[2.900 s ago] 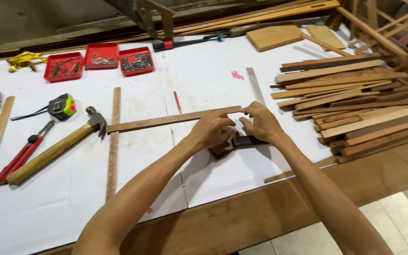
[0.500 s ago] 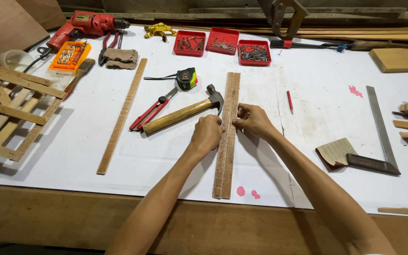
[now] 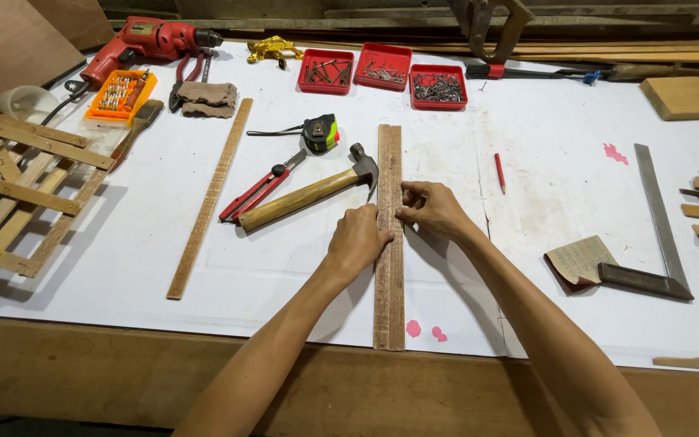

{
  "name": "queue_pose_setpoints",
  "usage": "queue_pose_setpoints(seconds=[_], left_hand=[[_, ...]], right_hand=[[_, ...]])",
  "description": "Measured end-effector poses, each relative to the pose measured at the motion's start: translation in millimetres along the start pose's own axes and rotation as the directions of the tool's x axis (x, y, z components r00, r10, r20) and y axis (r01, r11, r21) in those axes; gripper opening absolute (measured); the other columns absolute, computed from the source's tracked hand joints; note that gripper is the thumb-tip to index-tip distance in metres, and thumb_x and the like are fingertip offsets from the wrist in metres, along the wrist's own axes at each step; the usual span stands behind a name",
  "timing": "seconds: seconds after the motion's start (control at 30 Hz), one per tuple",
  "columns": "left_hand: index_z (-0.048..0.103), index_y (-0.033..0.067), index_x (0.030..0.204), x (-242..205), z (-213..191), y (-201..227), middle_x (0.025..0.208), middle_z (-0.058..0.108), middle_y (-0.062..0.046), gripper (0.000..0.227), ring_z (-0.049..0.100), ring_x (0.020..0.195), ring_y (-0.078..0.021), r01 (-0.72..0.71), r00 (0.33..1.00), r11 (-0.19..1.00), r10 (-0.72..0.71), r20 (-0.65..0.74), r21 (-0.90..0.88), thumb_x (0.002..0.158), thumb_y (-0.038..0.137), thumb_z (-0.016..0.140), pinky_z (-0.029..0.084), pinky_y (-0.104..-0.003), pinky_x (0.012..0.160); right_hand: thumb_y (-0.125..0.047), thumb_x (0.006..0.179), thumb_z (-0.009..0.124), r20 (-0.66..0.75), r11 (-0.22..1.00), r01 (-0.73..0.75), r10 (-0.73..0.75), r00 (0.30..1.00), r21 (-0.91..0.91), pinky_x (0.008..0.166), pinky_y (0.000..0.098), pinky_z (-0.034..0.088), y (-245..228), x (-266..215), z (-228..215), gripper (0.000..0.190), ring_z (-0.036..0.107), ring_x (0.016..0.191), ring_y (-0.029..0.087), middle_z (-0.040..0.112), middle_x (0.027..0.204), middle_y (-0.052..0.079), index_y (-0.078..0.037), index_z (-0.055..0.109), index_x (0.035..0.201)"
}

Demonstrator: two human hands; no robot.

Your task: Measuring, marking, and sanding small wood strips at a workbench to assemble a furniture component.

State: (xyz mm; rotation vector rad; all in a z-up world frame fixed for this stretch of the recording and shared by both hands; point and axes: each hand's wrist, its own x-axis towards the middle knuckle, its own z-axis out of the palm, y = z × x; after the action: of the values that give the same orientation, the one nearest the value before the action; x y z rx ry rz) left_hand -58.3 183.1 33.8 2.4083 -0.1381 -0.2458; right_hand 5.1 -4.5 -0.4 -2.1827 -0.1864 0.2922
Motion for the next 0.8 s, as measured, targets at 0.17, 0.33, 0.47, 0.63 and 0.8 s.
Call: queue_pose_setpoints(seconds=[0.17,0.33,0.47,0.63,0.8], left_hand=[[0.067,-0.0033,0.102,-2.1,-2.3,0.4,0.087,0.074,-0.021,0.039,0.076,0.078,-0.0323,0.015,1.000,0.999,-0.015,0.010,0.035,0.082,0.025,0.082,0.063,-0.040,0.061],[0.070,0.0001,0.107,-3.2,3.1,-7.6,0.089,0.075,-0.019,0.037,0.076,0.078,-0.0309,-0.003,1.000,1.000,0.003,-0.013,0.013,0.081,0.023,0.083,0.062,-0.041,0.066],[0.072,0.0043,0.113,-4.4,-0.4,-3.2,0.089,0.076,-0.016,0.036,0.076,0.075,-0.0286,0.028,1.000,0.999,-0.028,-0.007,-0.034,0.082,0.021,0.080,0.063,-0.040,0.064],[0.071,0.0044,0.117,-2.3,4.1,-3.5,0.089,0.077,-0.017,0.038,0.077,0.076,-0.0302,0.069,0.997,0.998,-0.069,0.036,-0.014,0.084,0.023,0.078,0.063,-0.040,0.065],[0.059,-0.0055,0.123,-11.3,6.4,-4.4,0.108,0.066,-0.026,0.050,0.069,0.091,-0.0417,-0.151,0.982,0.983,0.162,-0.099,0.107,0.085,0.022,0.077,0.059,-0.046,0.073]], right_hand=[[-0.015,0.078,0.082,-0.016,0.999,-0.006,0.005,1.000,-0.041,0.069,0.0268,0.060,-1.5,1.9,8.0,0.067,0.066,0.076,0.015,0.071,0.096,0.007,0.000,0.058,0.139],[-0.020,0.074,0.088,-0.081,0.998,0.042,-0.046,0.996,-0.048,0.076,0.0289,0.061,8.9,4.8,17.8,0.075,0.071,0.087,0.018,0.072,0.107,0.014,0.002,0.056,0.139],[-0.021,0.076,0.086,-0.148,0.995,0.027,-0.041,0.988,-0.099,0.073,0.0325,0.063,2.9,3.2,21.9,0.072,0.072,0.084,0.024,0.073,0.105,0.018,0.003,0.057,0.138],[-0.017,0.076,0.085,-0.220,0.984,0.145,-0.165,0.961,-0.104,0.071,0.0316,0.063,26.3,12.3,29.4,0.065,0.073,0.081,0.023,0.072,0.101,0.021,0.007,0.061,0.131],[-0.019,0.078,0.085,-0.248,0.938,0.226,-0.292,0.924,-0.262,0.067,0.0328,0.061,40.1,17.0,39.9,0.039,0.068,0.076,0.026,0.070,0.095,0.018,0.002,0.076,0.109]])
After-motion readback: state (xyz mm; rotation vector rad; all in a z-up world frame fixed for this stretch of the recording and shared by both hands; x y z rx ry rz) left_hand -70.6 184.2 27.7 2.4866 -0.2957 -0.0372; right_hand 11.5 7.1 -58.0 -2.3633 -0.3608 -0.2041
